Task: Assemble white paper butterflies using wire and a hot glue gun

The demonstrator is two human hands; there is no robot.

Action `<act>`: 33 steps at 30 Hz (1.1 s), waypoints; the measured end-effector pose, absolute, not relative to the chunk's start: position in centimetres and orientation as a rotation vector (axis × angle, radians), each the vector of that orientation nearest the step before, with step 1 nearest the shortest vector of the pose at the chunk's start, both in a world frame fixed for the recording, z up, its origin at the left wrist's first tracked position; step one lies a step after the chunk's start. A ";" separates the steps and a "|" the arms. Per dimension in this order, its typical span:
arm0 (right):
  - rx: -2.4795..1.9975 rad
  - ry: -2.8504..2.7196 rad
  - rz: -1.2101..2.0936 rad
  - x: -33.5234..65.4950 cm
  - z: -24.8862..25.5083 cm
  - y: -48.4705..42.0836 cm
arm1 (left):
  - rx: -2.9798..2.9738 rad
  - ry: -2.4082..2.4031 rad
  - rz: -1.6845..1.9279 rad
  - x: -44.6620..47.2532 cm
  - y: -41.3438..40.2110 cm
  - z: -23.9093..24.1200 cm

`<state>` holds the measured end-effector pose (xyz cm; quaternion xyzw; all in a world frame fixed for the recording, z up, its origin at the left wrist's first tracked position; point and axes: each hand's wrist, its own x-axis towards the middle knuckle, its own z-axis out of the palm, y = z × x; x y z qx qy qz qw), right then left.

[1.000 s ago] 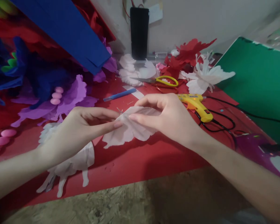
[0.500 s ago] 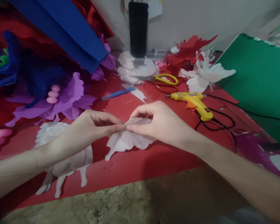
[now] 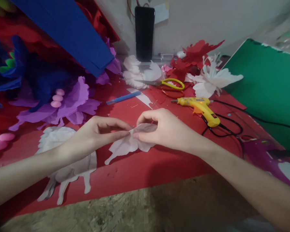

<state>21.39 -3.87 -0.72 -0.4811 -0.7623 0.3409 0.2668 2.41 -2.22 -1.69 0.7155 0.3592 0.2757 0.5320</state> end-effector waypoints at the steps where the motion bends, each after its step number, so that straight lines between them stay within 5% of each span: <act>1: -1.308 -2.058 0.925 21.3 -0.7 -3.9 | 1.718 0.853 0.657 2.4 -2.3 -1.6; 8: -1.375 -2.025 0.843 20.3 -0.2 -4.5 | 2.110 0.800 0.854 2.3 -2.9 -0.9; 16: -1.037 -2.123 0.349 19.9 -1.3 -5.6 | 2.559 0.501 1.097 1.5 -3.3 -0.9; 24: -0.883 -2.169 -0.191 20.0 -1.4 -5.8 | 2.474 0.526 1.061 1.5 -3.6 -0.7; 33: -0.812 -2.248 -0.344 20.7 -1.3 -5.8 | 2.405 0.577 1.066 1.6 -3.7 -0.5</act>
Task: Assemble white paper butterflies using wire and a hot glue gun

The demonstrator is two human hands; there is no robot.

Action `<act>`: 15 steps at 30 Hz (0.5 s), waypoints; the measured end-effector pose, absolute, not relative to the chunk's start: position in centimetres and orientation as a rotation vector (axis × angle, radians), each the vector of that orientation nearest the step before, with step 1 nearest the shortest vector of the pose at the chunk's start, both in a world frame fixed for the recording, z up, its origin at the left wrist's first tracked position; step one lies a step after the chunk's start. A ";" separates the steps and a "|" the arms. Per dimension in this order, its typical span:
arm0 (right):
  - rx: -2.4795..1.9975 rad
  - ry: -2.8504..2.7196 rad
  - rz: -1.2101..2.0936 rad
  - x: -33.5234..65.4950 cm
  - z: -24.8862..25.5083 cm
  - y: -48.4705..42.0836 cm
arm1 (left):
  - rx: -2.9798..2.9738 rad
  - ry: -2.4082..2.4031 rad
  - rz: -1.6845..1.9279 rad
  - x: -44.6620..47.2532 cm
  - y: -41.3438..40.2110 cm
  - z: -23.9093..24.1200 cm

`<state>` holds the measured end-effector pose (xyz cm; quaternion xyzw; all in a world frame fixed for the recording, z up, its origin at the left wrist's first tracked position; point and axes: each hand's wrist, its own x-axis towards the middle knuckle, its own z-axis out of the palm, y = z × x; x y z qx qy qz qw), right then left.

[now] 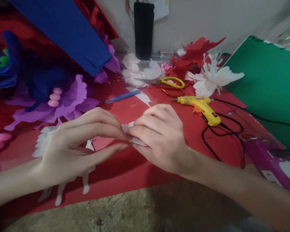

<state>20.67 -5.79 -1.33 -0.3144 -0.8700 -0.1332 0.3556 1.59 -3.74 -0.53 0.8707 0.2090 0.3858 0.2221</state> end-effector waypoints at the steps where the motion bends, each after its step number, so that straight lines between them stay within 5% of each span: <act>1: -0.814 -2.258 -0.352 20.7 -1.3 -5.8 | 2.406 0.581 1.065 1.6 -3.7 -0.6; 15: -0.814 -2.296 -0.464 21.1 -1.2 -6.1 | 2.521 0.561 1.061 1.1 -3.5 -0.9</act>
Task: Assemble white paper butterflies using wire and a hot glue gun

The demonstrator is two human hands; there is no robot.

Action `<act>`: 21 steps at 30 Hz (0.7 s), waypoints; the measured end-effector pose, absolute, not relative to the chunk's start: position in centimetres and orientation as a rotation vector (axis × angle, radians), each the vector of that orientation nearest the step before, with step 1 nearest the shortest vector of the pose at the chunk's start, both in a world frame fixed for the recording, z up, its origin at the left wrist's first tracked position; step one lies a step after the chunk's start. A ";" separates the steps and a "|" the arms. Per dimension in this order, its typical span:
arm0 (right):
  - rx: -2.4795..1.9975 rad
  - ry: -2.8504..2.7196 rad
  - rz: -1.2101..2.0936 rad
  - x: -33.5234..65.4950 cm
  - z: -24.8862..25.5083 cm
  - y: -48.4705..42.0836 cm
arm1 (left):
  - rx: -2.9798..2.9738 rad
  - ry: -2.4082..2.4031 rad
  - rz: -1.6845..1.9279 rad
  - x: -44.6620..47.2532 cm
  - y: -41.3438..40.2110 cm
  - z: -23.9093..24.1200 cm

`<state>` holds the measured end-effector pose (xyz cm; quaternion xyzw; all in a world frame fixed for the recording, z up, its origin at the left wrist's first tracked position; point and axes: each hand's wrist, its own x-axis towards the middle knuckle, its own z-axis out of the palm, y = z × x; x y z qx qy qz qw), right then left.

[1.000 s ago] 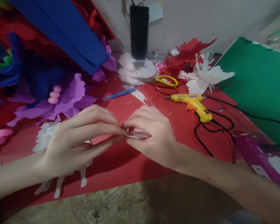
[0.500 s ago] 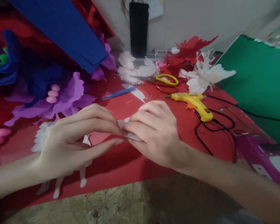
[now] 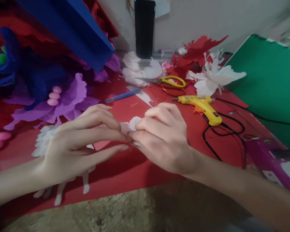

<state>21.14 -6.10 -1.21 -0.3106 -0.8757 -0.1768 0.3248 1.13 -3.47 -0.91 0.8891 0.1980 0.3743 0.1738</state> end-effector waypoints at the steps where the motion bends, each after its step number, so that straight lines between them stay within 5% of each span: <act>1: -0.810 -2.294 -0.465 21.1 -1.3 -6.1 | 2.529 0.567 1.061 1.2 -3.4 -1.0; 21: -0.842 -2.317 -0.451 21.0 -0.7 -6.4 | 2.547 0.543 1.148 1.3 -3.4 -0.6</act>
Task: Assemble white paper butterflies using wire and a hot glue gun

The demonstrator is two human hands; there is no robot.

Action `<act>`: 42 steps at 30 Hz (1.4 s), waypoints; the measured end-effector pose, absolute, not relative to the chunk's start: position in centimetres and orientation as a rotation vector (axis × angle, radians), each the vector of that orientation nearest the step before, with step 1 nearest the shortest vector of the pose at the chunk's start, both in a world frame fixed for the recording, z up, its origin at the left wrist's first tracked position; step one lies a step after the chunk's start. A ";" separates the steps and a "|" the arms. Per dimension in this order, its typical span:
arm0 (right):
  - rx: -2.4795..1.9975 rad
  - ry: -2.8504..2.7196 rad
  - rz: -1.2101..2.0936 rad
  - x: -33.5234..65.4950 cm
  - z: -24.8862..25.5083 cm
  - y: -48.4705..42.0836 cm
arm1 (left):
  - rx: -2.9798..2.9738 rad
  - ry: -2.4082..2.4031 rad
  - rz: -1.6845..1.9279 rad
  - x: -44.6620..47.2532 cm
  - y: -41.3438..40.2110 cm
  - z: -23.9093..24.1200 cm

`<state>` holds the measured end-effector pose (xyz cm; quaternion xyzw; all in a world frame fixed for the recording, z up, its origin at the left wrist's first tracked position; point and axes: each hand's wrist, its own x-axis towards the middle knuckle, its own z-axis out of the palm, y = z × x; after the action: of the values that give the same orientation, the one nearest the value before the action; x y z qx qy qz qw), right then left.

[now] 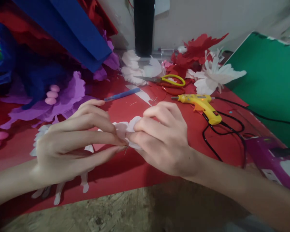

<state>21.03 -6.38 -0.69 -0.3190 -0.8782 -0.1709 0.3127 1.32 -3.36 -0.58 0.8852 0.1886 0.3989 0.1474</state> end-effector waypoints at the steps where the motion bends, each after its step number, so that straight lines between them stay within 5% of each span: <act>1: -0.846 -2.314 -0.423 20.9 -0.7 -6.4 | 2.553 0.535 1.153 1.3 -3.4 -0.6; 20: -1.204 -1.847 1.005 19.4 -0.2 -6.2 | 1.921 0.825 0.969 2.1 -3.5 -0.2; 42: -1.348 -1.705 1.240 20.2 -1.0 -4.9 | 1.835 0.911 0.807 1.8 -1.1 -1.5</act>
<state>20.19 -4.92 -0.97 -0.5114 -0.6469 0.4704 0.3142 1.79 -1.12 -1.52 0.7430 0.3690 0.3267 0.4528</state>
